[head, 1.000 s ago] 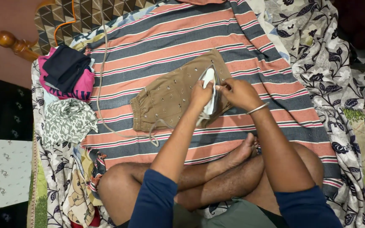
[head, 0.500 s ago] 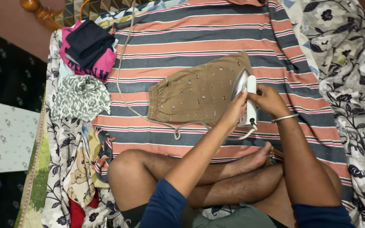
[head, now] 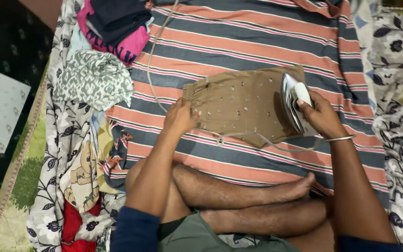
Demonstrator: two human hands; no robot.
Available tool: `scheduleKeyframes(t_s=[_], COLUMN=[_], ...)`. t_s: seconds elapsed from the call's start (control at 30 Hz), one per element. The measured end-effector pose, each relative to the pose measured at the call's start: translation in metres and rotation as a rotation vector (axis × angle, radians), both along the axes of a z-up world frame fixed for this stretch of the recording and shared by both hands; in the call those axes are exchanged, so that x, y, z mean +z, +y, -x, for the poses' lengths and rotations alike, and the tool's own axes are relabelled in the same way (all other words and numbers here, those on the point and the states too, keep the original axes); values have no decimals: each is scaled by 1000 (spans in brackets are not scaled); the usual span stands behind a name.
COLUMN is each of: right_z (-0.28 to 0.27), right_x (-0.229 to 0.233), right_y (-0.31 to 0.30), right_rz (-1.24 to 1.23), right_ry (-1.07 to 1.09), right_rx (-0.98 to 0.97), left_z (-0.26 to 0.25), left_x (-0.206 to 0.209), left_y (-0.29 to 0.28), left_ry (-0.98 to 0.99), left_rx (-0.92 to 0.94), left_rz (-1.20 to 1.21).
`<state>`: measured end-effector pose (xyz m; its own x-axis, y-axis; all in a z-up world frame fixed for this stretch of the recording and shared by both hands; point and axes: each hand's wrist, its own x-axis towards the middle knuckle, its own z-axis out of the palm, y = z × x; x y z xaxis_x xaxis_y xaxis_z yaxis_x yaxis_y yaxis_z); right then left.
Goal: The person irons a pair of beige shorts laid out on a bed. They use an electric iron to smooth the fabric, repeatedly adjusting the shorts and ironing different sections until the garment appears flat.
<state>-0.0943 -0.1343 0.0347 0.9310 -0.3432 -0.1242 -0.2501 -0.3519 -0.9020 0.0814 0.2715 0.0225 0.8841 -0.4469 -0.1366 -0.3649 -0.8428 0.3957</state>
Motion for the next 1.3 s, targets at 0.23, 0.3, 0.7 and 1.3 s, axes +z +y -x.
scheduleKeyframes(t_s=[0.23,0.3,0.7,1.3], right_z=[-62,-77,-155,-142], right_x=[-2,-8,1,-25], right_y=[44,67,180,137], right_rz=[519,602,841,807], right_ry=[235,292,340,287], right_rx=[245,310,195,-64], left_z=[-24,-26,-30,-20], left_x=[-32,-35,-36,-34], left_y=[-31,-30,-31,-37], left_ry=[0,132,326,265], left_rx=[-4,4,52,53], left_rz=[-8,-130,-112,-157])
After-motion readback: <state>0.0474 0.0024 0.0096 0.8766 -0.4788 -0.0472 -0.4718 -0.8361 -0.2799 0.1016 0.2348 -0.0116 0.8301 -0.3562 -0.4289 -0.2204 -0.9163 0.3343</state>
